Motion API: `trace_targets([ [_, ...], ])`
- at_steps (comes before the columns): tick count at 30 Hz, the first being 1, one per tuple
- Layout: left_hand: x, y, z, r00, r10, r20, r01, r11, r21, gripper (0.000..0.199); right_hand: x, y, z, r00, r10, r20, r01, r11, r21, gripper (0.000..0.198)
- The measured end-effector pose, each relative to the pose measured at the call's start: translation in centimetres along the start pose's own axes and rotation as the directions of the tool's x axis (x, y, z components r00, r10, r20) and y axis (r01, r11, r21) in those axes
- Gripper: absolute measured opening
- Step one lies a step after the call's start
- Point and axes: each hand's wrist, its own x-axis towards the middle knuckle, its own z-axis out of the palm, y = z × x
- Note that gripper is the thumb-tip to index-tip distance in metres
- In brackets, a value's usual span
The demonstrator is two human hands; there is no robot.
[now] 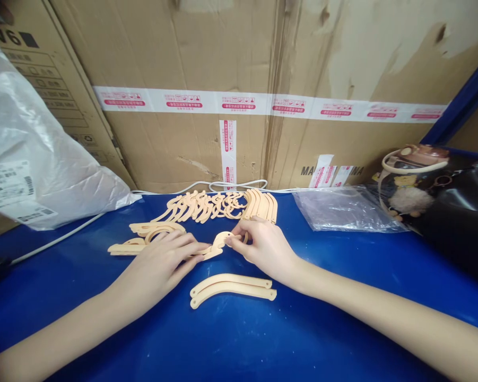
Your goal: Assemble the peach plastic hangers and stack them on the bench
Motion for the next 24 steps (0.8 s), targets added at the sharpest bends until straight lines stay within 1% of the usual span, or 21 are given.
trace_targets([
  [3,-0.1,-0.2,0.2,0.999,0.038,-0.037,-0.034,0.994,0.106,0.02,0.3,-0.4,0.2,0.999,-0.05,0.008,0.051,0.987,-0.15,0.022],
  [6,-0.1,-0.2,0.4,0.995,0.067,-0.073,-0.05,0.977,0.209,0.018,0.6,-0.3,0.4,0.996,-0.092,0.023,0.095,0.966,-0.24,0.022],
  [9,-0.1,-0.2,0.7,0.987,0.124,-0.103,-0.091,0.955,0.283,0.016,0.8,-0.1,0.7,0.988,-0.147,0.043,0.153,0.937,-0.314,0.022],
  [13,-0.2,-0.2,1.1,0.978,0.192,-0.08,-0.15,0.919,0.365,0.021,0.8,0.2,0.6,0.984,-0.17,0.06,0.18,0.905,-0.385,0.024],
  [16,-0.3,-0.2,1.2,0.976,0.203,-0.08,-0.153,0.897,0.416,0.025,0.6,0.8,-0.3,0.971,-0.23,0.067,0.236,0.877,-0.419,0.024],
  [18,-0.3,-0.1,1.2,0.978,0.19,-0.084,-0.139,0.898,0.418,0.027,0.5,1.4,-1.1,0.944,-0.306,0.119,0.326,0.825,-0.462,0.023],
  [21,-0.3,0.1,1.1,0.982,0.168,-0.088,-0.126,0.925,0.358,0.028,0.3,2.6,-1.9,0.878,-0.417,0.236,0.475,0.697,-0.536,0.023],
  [24,-0.3,0.4,0.8,0.982,0.169,-0.084,-0.139,0.95,0.28,0.027,0.0,3.4,-2.1,0.821,-0.486,0.301,0.56,0.58,-0.592,0.025],
])
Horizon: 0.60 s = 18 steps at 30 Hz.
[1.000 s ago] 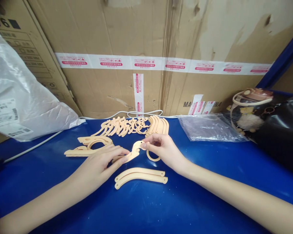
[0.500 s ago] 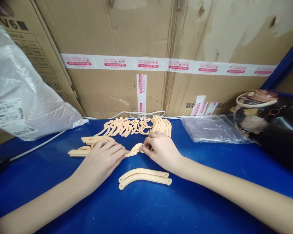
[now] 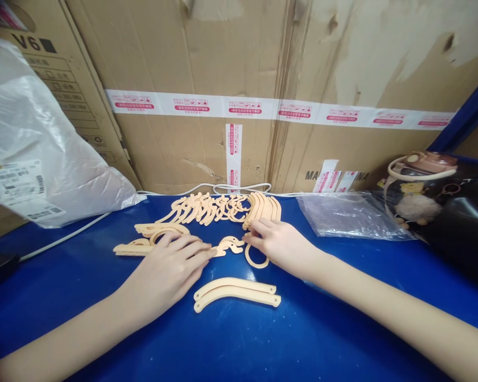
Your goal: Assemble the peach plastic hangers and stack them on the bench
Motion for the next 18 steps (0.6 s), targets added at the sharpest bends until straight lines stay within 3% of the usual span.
trace_targets([
  [6,0.0,0.2,-0.1,0.999,-0.004,0.054,0.006,0.999,-0.031,0.034,-0.4,-0.2,-0.2,0.991,-0.135,0.026,0.137,0.971,-0.194,0.022],
  [11,0.0,0.1,0.2,0.999,0.002,0.044,-0.002,1.0,-0.011,0.037,-0.8,-0.3,-0.8,0.983,-0.172,0.068,0.183,0.96,-0.212,0.021],
  [14,0.0,0.0,0.5,0.999,0.006,0.035,-0.006,1.0,0.001,0.039,-1.0,-0.5,-1.2,0.993,-0.118,0.021,0.12,0.987,-0.11,0.02],
  [18,0.0,0.0,0.3,1.0,0.002,-0.008,-0.002,1.0,-0.024,0.038,-1.4,-1.0,-1.6,0.996,0.045,-0.082,-0.027,0.977,0.213,0.016],
])
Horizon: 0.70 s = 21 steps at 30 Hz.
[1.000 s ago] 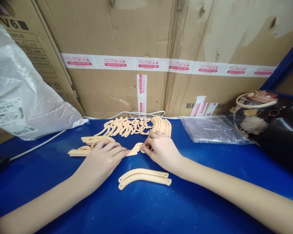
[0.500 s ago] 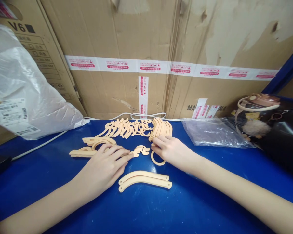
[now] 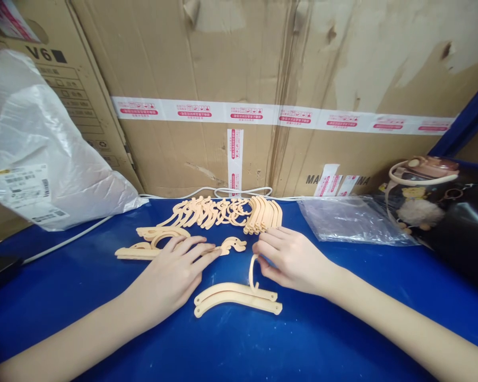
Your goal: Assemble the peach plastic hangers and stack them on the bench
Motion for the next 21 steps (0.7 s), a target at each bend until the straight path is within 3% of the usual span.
trace_targets([
  [2,0.0,0.1,-0.5,0.999,-0.024,-0.046,0.021,0.998,-0.059,0.028,-0.2,-0.3,0.0,0.993,0.111,-0.039,-0.101,0.976,0.194,0.011],
  [4,0.0,0.3,-1.1,0.995,-0.064,-0.072,0.052,0.986,-0.157,0.015,-0.3,-0.5,0.0,0.97,0.242,-0.017,-0.218,0.9,0.379,0.01],
  [9,-0.1,1.0,-3.0,0.989,-0.138,-0.057,0.108,0.926,-0.361,0.017,0.1,-1.0,0.5,0.874,0.436,0.216,-0.448,0.549,0.705,0.023],
  [11,0.0,1.2,-4.0,0.981,-0.192,0.018,0.179,0.867,-0.465,0.017,0.4,-1.2,0.8,0.847,0.441,0.295,-0.472,0.372,0.799,0.025],
  [14,0.5,1.5,-5.5,0.936,-0.281,0.214,0.351,0.674,-0.65,0.02,0.8,-1.4,1.5,0.825,0.428,0.37,-0.475,0.169,0.863,0.026],
  [15,0.6,1.5,-5.9,0.922,-0.3,0.243,0.382,0.624,-0.681,0.02,1.0,-1.5,1.7,0.822,0.428,0.375,-0.471,0.144,0.87,0.026],
  [17,0.9,1.6,-6.4,0.917,-0.313,0.248,0.394,0.606,-0.691,0.019,1.1,-1.6,2.0,0.828,0.431,0.358,-0.455,0.144,0.879,0.025],
  [21,0.9,1.8,-6.1,0.942,-0.199,0.27,0.327,0.723,-0.609,0.017,1.4,-1.6,2.5,0.849,0.438,0.295,-0.402,0.174,0.899,0.025],
])
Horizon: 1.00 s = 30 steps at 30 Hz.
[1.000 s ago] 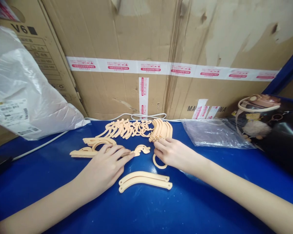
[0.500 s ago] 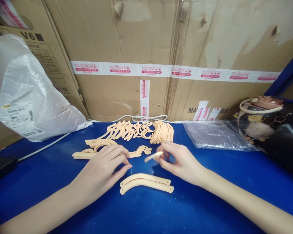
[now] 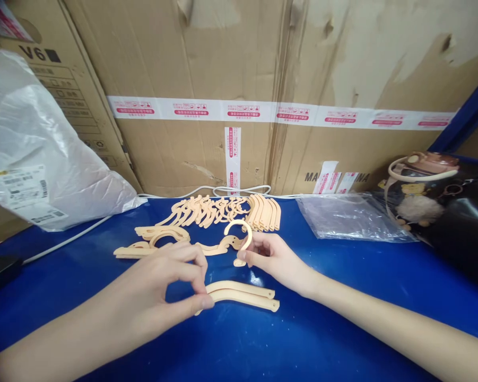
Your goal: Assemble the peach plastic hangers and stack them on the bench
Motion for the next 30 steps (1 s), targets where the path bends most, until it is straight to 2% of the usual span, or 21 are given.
trace_targets([
  [3,-0.2,-0.5,0.3,0.996,0.017,0.089,-0.024,0.997,0.077,0.011,0.2,0.3,0.1,1.0,-0.013,-0.008,0.013,1.0,0.021,0.025],
  [8,-0.4,-1.5,0.8,0.985,0.0,0.173,-0.015,0.996,0.088,0.013,0.2,0.6,0.5,1.0,-0.013,0.007,0.012,0.998,0.058,0.025],
  [15,-0.3,-1.8,2.1,0.984,0.05,0.169,-0.071,0.99,0.119,0.004,0.2,0.7,0.5,1.0,-0.02,0.011,0.019,0.997,0.071,0.026],
  [19,-0.3,-1.7,2.9,0.989,0.123,0.077,-0.135,0.975,0.174,0.004,0.3,0.9,0.4,0.999,-0.025,0.025,0.023,0.997,0.077,0.026],
  [21,-0.2,-1.7,2.9,0.997,0.079,-0.003,-0.079,0.994,0.076,0.005,0.3,1.0,0.4,0.999,-0.024,0.027,0.022,0.996,0.082,0.026],
  [23,0.1,-1.8,2.6,0.997,-0.061,-0.04,0.054,0.987,-0.152,0.002,0.3,1.0,0.4,0.999,-0.019,0.027,0.017,0.997,0.074,0.026],
  [24,0.3,-2.0,2.3,0.99,-0.139,-0.029,0.125,0.949,-0.29,0.007,0.3,0.9,0.4,1.0,-0.016,0.026,0.015,0.997,0.071,0.026],
  [27,0.7,-2.6,1.0,0.961,-0.274,0.042,0.234,0.72,-0.653,0.018,0.3,0.7,0.5,1.0,-0.009,0.03,0.007,0.997,0.076,0.027],
  [30,0.7,-3.3,-0.3,0.953,-0.298,0.051,0.206,0.517,-0.831,0.017,0.2,0.5,0.5,0.999,0.004,0.035,-0.007,0.997,0.074,0.026],
])
